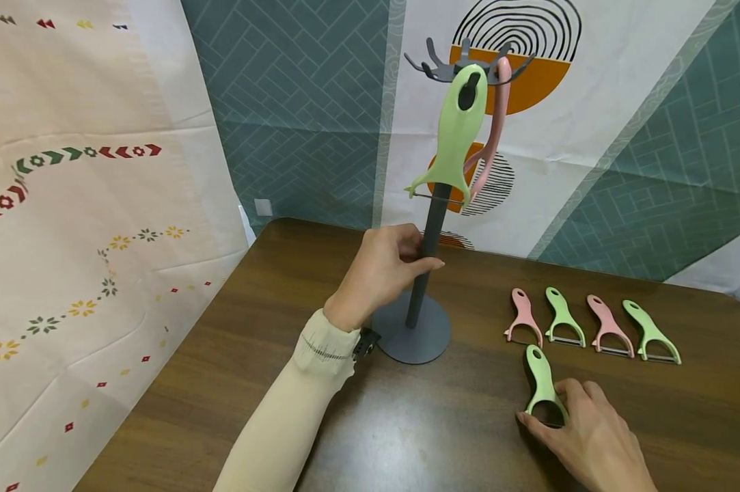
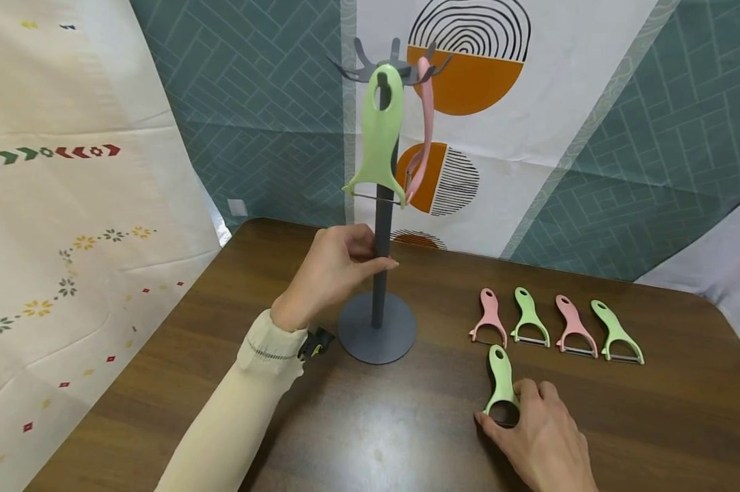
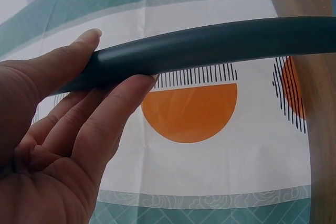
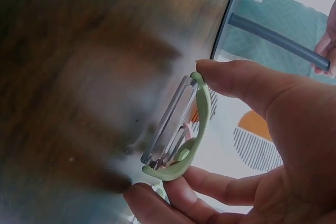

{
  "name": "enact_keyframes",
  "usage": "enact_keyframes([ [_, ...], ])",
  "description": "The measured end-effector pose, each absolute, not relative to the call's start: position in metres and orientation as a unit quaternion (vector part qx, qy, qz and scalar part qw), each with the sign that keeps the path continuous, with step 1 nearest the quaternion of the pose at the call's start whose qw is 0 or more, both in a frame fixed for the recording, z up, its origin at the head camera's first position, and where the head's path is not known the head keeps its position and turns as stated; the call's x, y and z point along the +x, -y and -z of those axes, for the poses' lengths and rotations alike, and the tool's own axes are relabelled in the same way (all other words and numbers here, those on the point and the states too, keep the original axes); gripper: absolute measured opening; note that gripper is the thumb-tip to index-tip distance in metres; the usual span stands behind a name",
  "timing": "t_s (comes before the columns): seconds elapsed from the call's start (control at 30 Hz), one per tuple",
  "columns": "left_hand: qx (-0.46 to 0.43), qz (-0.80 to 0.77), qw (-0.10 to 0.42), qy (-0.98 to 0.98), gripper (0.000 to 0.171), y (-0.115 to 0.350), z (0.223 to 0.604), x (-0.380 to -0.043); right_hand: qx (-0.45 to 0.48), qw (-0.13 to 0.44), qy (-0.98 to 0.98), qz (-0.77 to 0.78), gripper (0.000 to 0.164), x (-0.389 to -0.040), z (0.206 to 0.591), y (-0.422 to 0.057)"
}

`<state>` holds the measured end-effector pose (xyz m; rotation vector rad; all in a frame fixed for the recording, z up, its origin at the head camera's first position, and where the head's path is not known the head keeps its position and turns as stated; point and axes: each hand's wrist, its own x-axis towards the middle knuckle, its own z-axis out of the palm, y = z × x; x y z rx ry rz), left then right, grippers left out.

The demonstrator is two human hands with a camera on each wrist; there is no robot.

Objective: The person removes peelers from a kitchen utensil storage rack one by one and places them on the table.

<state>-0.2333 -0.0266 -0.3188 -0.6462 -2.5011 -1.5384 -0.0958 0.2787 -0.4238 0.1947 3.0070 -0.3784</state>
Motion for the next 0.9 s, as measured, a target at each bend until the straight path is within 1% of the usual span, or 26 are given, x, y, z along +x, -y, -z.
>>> enact_keyframes([
  [0.27, -0.212, 0.512, 0.062, 0.830, 0.018, 0.026, 0.318, -0.233, 0.067, 0.066, -0.989, 0.117, 0.092, -0.099, 0.424, -0.275],
  [0.47, -0.212, 0.516, 0.059, 0.828, 0.018, 0.027, 0.319, -0.233, 0.062, 0.051, -0.989, 0.125, 0.088, -0.104, 0.424, -0.273],
  [0.9, -0.209, 0.518, 0.056, 0.827, 0.018, 0.026, 0.320, -0.234, 0.071, 0.045, -0.989, 0.120, 0.093, -0.112, 0.425, -0.276],
])
